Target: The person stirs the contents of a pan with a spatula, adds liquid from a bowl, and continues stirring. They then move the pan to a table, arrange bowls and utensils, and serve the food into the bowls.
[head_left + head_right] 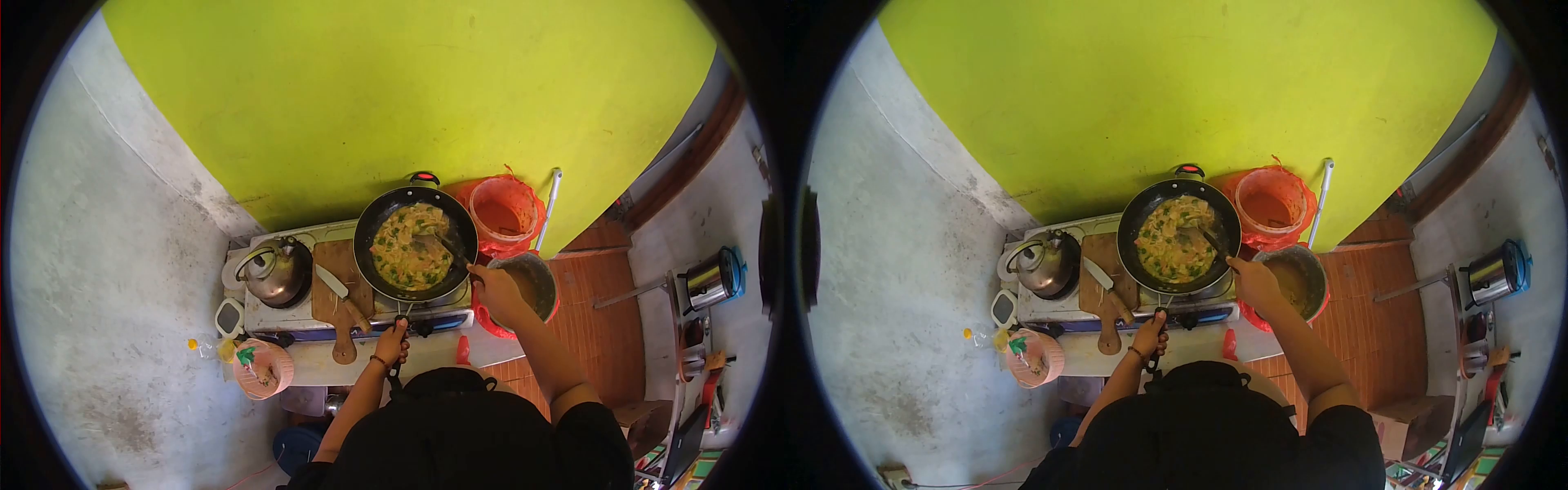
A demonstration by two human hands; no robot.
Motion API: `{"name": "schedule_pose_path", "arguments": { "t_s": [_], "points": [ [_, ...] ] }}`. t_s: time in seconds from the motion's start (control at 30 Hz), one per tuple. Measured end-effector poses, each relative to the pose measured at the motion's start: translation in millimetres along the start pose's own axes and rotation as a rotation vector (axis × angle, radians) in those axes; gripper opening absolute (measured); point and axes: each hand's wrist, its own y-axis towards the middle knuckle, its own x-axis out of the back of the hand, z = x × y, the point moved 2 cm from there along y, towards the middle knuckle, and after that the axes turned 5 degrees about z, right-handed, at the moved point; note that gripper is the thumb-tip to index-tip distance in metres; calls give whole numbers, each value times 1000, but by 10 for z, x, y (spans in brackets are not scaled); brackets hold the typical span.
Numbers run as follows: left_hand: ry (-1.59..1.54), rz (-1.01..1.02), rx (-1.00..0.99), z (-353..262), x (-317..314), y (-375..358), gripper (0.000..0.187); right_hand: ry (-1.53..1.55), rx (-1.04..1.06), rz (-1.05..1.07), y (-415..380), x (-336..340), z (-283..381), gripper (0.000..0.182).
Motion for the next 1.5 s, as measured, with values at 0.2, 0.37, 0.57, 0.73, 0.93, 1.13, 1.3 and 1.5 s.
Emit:
{"name": "schedule_pose_path", "arguments": {
  "t_s": [0.2,0.37,0.57,0.73,0.93,1.13,1.3,1.5],
  "points": [
    [-1,-9,-21,-7,8,-37,51,-30,39,30,-268,683,228,34],
    [1,-21,12,-2,24,6,51,-181,-73,169,-449,775,358,33],
    [8,-3,1,1,30,17,52,-108,-44,57,-222,96,204,34],
    [17,-5,4,-25,19,10,48,-53,-57,15,33,-117,126,39],
    [11,-17,-3,-18,39,15,47,-144,-75,90,-99,25,199,39],
    [6,-10,-4,-18,32,-1,51,-149,-69,128,-453,168,220,37],
    [8,11,12,-54,20,-16,54,-162,-119,102,-290,-98,214,40],
    [19,-10,19,-57,15,-20,47,-107,-49,-17,21,-358,100,41]
  ]
}}
